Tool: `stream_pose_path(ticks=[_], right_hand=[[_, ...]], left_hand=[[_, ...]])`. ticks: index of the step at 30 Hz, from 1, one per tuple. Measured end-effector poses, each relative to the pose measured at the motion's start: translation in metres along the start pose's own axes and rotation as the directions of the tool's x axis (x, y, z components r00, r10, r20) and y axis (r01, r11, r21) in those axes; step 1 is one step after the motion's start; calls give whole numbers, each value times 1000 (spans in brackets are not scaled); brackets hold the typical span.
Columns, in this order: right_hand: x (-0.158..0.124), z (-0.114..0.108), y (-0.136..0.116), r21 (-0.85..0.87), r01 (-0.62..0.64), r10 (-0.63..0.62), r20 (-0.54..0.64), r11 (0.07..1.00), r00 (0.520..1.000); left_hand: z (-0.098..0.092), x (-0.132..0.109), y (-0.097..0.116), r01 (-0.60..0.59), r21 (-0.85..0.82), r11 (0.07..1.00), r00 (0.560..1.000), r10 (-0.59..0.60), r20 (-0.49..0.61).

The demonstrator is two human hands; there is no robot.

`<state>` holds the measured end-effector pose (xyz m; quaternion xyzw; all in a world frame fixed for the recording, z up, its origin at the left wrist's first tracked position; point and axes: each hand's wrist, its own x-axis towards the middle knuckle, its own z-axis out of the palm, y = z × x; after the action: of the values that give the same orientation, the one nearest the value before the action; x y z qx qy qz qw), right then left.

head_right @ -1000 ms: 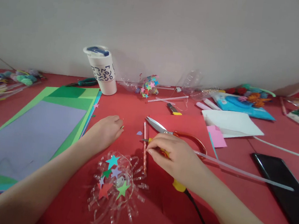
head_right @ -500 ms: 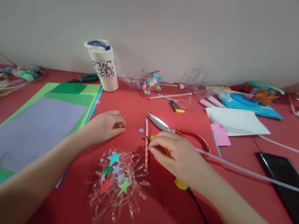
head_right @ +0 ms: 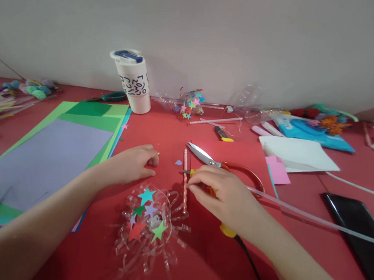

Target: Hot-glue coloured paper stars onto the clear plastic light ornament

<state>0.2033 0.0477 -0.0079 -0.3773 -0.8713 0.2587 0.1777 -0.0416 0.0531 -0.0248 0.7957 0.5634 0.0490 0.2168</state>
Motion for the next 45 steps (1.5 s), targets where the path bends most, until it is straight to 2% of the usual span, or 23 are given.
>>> stream_pose_path(ticks=[5, 10, 16, 19, 25, 30, 38, 45], right_hand=[[1, 1, -1, 8, -7, 7, 1, 1000, 1000], [1, 0, -3, -7, 3, -3, -1, 1000, 1000], [0, -1, -2, -6, 19, -19, -17, 1000, 1000], [0, 0, -1, 15, 21, -21, -30, 1000, 999], [0, 1, 0, 8, 16, -16, -22, 1000, 1000], [-1, 0, 0, 12, 3, -3, -15, 1000, 1000], [-1, 2, 1, 29, 0, 1, -27, 1000, 1000], [-1, 0, -2, 13, -2, 2, 6, 1000, 1000]], left_hand=[[1, 0, 6, 55, 23, 998, 998, -55, 12], [2, -1, 9, 49, 48, 998, 999, -50, 7], [-16, -7, -1, 84, 86, 993, 996, -82, -26], [-20, -11, -1, 54, 135, 989, 999, -54, -2], [-2, -10, 16, -62, 308, 949, 998, 49, 49], [4, -7, 16, -144, 380, 914, 989, 120, 86], [-1, -6, 12, -160, 382, 910, 987, 135, 91], [2, -2, 5, -159, 300, 941, 987, 142, 79]])
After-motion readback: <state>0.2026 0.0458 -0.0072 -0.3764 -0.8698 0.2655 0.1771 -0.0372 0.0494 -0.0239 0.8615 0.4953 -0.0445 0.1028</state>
